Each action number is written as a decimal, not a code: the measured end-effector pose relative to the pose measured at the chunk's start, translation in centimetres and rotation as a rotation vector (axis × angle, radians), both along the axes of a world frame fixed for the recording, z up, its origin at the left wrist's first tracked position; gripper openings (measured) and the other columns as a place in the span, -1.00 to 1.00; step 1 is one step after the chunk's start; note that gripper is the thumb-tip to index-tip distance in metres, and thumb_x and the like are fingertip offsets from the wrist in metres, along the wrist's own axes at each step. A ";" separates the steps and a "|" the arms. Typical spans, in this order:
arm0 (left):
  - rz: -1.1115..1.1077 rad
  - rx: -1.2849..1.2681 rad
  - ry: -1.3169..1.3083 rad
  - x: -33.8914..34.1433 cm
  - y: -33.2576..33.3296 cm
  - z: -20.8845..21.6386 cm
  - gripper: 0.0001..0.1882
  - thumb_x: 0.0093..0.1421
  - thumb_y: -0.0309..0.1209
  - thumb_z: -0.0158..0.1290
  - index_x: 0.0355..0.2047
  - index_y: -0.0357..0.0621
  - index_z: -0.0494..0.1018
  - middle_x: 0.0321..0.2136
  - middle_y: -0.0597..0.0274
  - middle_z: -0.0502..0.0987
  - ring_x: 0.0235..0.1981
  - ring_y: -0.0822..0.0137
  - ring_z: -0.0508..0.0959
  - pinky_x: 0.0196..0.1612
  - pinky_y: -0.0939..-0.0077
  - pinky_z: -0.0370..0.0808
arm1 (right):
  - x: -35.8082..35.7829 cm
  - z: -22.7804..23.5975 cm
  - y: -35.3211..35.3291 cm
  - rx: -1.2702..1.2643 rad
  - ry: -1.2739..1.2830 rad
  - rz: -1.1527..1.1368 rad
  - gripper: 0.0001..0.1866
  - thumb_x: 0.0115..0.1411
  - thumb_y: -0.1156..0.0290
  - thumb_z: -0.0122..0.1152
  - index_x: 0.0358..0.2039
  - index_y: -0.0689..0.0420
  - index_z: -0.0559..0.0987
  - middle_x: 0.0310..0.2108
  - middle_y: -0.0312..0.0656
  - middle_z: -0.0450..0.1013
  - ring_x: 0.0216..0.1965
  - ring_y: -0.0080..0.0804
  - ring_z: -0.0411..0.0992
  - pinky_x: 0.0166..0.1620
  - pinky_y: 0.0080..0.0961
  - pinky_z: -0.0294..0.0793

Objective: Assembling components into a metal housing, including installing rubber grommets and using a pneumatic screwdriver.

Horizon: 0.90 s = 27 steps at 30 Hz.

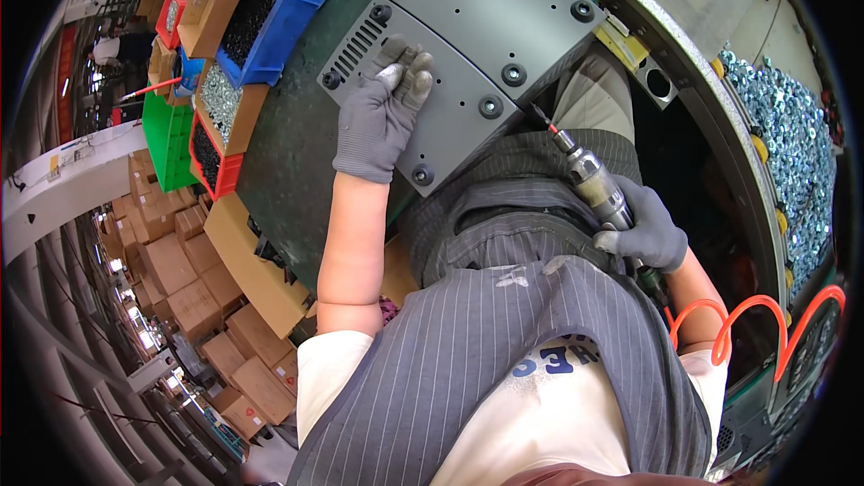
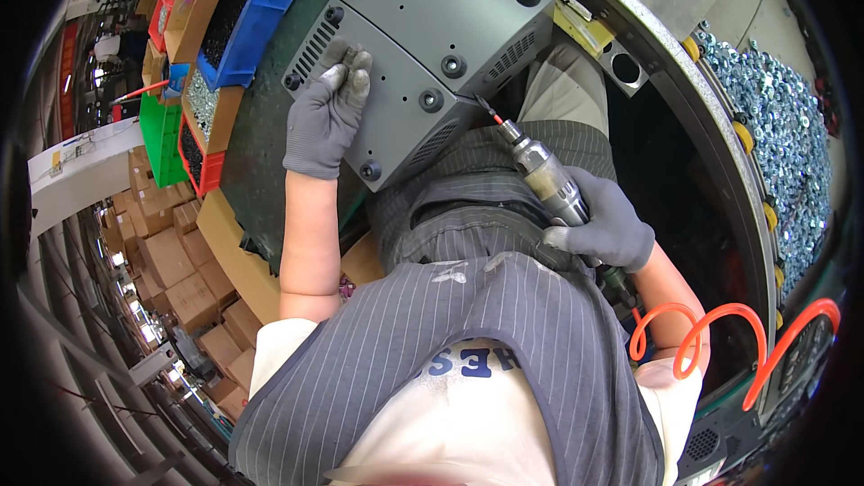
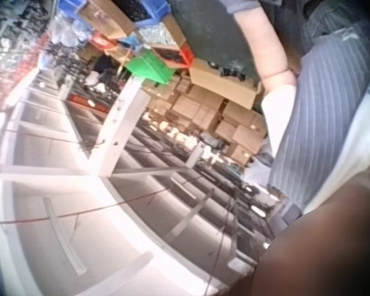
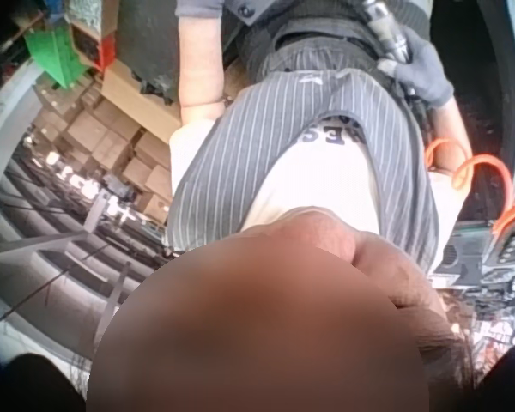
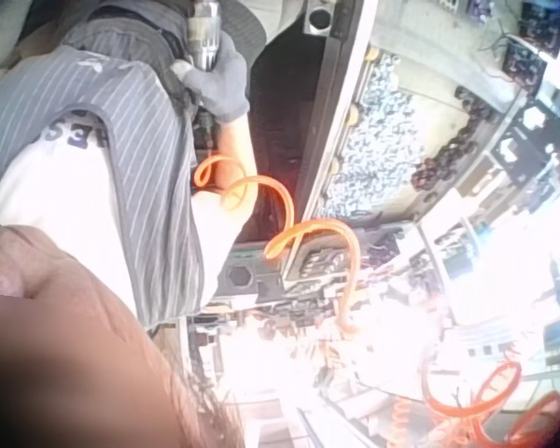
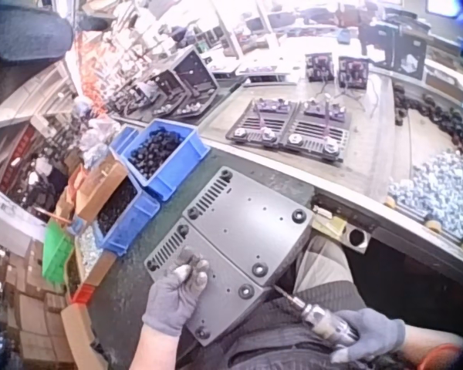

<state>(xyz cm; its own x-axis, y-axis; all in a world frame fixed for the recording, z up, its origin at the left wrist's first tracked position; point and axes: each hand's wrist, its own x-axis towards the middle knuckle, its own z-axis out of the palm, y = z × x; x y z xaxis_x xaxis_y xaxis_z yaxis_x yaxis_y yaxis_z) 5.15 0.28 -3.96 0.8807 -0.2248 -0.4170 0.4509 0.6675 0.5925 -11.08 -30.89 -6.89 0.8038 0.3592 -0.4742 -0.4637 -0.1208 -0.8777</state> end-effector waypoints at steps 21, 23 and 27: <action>-0.127 0.133 -0.160 -1.0 -0.7 -0.5 -0.69 0.24 -0.56 -0.21 -0.03 -0.38 0.33 -0.28 0.04 0.49 -0.34 0.34 0.55 -0.36 0.58 0.57 | 1.8 0.0 -0.1 -0.170 -0.175 0.090 -0.28 -0.22 0.23 0.39 -0.02 0.27 0.38 -0.37 -0.12 0.47 -0.36 -0.42 0.42 -0.19 -0.46 0.40; -0.128 0.127 -0.166 -1.1 -0.7 -0.6 -0.71 0.24 -0.57 -0.19 -0.04 -0.37 0.34 -0.27 0.03 0.49 -0.34 0.33 0.55 -0.35 0.58 0.59 | 2.0 0.4 -0.1 -0.151 -0.123 0.093 -0.27 -0.23 0.23 0.39 -0.02 0.27 0.39 -0.37 -0.12 0.47 -0.35 -0.42 0.41 -0.18 -0.47 0.39; -0.106 0.137 -0.172 -1.2 -0.7 -0.9 -0.72 0.24 -0.57 -0.15 -0.05 -0.34 0.36 -0.28 0.04 0.49 -0.34 0.33 0.55 -0.35 0.58 0.59 | 2.4 0.6 -0.1 -0.229 -0.151 0.136 -0.25 -0.25 0.21 0.40 -0.01 0.27 0.39 -0.36 -0.12 0.47 -0.33 -0.44 0.41 -0.16 -0.48 0.38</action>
